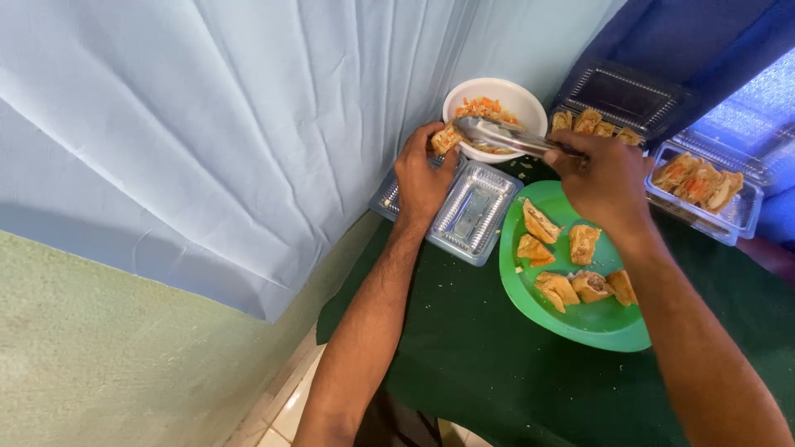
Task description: Stuffing fried tofu pockets with a vegetable salad mixture using metal tongs
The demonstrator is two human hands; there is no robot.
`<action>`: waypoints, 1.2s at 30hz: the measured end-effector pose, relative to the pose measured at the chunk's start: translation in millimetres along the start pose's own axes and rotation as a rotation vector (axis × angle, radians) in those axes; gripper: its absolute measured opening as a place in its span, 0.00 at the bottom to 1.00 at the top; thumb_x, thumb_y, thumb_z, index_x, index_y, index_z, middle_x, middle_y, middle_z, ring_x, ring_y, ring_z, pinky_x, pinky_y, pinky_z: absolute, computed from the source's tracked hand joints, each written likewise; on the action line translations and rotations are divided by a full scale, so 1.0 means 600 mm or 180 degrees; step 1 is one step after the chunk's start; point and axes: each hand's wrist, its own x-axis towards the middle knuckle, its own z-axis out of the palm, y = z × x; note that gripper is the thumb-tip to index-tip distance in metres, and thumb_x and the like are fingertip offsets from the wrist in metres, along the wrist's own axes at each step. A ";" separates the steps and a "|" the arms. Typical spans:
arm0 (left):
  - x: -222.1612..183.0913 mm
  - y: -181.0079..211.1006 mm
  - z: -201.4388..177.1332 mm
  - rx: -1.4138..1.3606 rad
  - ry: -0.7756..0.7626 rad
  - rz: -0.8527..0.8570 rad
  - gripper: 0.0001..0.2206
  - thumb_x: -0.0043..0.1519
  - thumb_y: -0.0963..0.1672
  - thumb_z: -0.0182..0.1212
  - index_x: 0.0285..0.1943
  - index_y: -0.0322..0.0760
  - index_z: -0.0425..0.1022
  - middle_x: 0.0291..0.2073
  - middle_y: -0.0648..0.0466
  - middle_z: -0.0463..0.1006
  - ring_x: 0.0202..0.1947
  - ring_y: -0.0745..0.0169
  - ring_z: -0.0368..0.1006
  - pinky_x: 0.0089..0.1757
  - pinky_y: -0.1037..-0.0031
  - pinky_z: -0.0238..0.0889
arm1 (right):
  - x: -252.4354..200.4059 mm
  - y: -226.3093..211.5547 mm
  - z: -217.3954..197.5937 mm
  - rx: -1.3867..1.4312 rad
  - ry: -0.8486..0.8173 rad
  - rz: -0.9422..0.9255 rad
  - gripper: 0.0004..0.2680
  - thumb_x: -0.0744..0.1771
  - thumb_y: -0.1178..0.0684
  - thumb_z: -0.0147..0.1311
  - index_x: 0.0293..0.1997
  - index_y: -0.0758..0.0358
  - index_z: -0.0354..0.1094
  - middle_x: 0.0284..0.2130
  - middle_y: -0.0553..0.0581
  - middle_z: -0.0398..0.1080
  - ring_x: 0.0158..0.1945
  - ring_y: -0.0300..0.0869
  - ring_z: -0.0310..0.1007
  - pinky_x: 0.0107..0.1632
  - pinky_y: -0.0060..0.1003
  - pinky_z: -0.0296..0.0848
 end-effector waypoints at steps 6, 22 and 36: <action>-0.001 -0.004 0.001 0.0069 0.0040 0.0066 0.17 0.59 0.39 0.68 0.57 0.35 0.72 0.48 0.48 0.80 0.46 0.55 0.78 0.46 0.69 0.76 | -0.002 -0.007 0.013 -0.0107 0.0262 -0.0321 0.11 0.69 0.50 0.59 0.59 0.51 0.77 0.49 0.54 0.79 0.52 0.58 0.72 0.49 0.57 0.47; -0.001 0.005 -0.003 0.0064 -0.0005 -0.0044 0.16 0.60 0.40 0.67 0.57 0.37 0.72 0.48 0.48 0.81 0.44 0.57 0.78 0.45 0.70 0.76 | -0.041 0.035 0.001 -0.0048 0.0602 -0.0361 0.17 0.71 0.49 0.54 0.69 0.61 0.69 0.59 0.66 0.73 0.61 0.64 0.67 0.51 0.67 0.53; -0.004 0.046 0.000 0.0332 -0.0152 0.0149 0.16 0.61 0.43 0.67 0.58 0.40 0.72 0.51 0.51 0.81 0.48 0.54 0.79 0.46 0.67 0.75 | -0.208 0.160 0.021 -0.0424 0.1170 -0.0230 0.22 0.75 0.39 0.35 0.70 0.70 0.60 0.57 0.73 0.64 0.57 0.64 0.63 0.49 0.61 0.60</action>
